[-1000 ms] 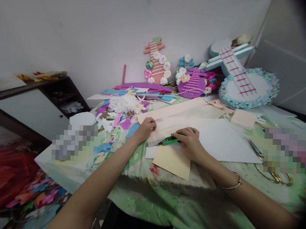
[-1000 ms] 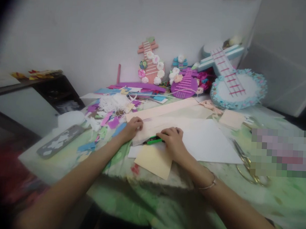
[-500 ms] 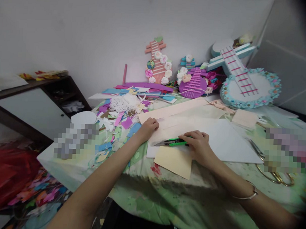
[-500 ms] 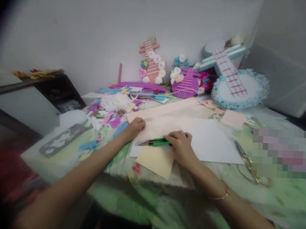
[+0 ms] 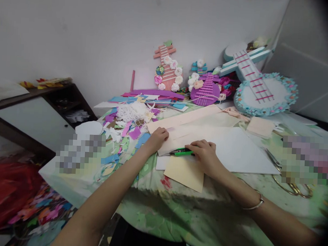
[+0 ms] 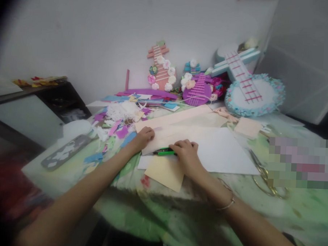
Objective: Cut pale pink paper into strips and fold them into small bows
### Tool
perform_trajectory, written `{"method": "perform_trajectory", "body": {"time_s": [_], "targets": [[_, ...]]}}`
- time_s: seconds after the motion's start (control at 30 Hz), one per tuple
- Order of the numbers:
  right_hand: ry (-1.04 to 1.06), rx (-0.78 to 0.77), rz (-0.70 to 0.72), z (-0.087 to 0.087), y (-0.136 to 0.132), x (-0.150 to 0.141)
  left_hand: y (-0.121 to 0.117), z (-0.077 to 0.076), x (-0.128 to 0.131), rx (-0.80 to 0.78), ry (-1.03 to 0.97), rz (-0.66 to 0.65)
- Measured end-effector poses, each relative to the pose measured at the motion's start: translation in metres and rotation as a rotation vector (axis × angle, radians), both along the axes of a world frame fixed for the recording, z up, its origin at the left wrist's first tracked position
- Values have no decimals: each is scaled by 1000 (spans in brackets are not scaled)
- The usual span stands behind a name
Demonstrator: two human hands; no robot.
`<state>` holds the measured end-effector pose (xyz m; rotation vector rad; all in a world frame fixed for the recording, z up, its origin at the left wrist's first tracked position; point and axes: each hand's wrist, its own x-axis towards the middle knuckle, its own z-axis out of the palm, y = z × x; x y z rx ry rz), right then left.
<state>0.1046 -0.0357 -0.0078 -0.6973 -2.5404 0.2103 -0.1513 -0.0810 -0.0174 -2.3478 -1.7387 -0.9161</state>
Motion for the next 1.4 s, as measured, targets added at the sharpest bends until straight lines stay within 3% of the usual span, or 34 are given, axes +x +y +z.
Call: {"method": "perform_trajectory", "body": {"time_s": [0.43, 0.73, 1.4], "targets": [[-22, -98, -23, 5, -4, 3, -5, -1, -6, 27, -162, -3], [-51, -116, 4, 7, -9, -5, -4, -1, -3, 23, -122, -35], [-50, -89, -30, 7, -8, 16, -5, 0, -1, 11, -99, -57]]}}
